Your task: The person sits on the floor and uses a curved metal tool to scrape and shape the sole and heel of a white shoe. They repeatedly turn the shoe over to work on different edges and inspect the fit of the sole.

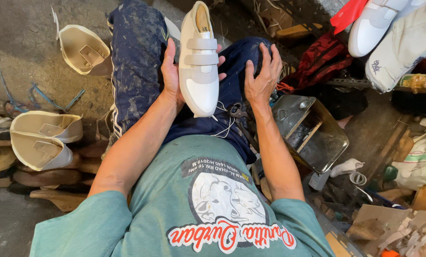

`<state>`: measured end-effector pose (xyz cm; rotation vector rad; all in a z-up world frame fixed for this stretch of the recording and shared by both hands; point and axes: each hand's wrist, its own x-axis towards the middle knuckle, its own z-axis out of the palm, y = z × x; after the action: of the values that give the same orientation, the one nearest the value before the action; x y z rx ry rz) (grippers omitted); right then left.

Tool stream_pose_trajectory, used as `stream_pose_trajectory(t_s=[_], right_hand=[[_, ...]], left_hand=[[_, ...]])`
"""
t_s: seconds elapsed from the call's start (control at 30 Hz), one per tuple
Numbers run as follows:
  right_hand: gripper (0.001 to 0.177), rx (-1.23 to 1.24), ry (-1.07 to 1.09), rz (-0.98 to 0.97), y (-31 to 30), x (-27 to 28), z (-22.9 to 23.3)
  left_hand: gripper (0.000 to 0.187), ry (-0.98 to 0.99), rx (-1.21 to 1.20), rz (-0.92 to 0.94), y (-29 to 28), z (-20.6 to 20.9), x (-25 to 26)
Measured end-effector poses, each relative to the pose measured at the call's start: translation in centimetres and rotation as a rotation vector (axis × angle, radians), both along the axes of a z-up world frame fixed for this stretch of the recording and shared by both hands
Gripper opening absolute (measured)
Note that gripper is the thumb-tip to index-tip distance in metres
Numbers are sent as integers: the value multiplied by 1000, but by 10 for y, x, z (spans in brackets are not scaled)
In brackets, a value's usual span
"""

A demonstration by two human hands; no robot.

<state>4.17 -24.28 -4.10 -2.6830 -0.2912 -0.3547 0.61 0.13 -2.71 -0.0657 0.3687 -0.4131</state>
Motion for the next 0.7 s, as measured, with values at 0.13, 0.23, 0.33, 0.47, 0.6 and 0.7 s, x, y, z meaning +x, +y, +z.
stream_pose_trajectory(t_s=[0.13,0.23,0.33,0.47,0.6,0.7], right_hand=[[47,-3,0,1,-1,0,-1],[47,-14,-3,-2,-8,2,-10],[48,26,-9,-1,-14,4,-20],[48,49,-3,-5,-12,4,-19],[48,40,5,-8,-15,3,-24],[48,49,7,-5,-14,3,-22]], left_hand=[[98,-10,-77,-1,0,4,-2],[105,-105,-109,-30,-1,8,-3],[109,-33,-150,-62,-4,2,-4],[109,-187,-197,-87,-7,-17,-11],[106,-317,-200,-88,-11,-24,-15],[106,-337,-184,-89,-12,-26,-15]])
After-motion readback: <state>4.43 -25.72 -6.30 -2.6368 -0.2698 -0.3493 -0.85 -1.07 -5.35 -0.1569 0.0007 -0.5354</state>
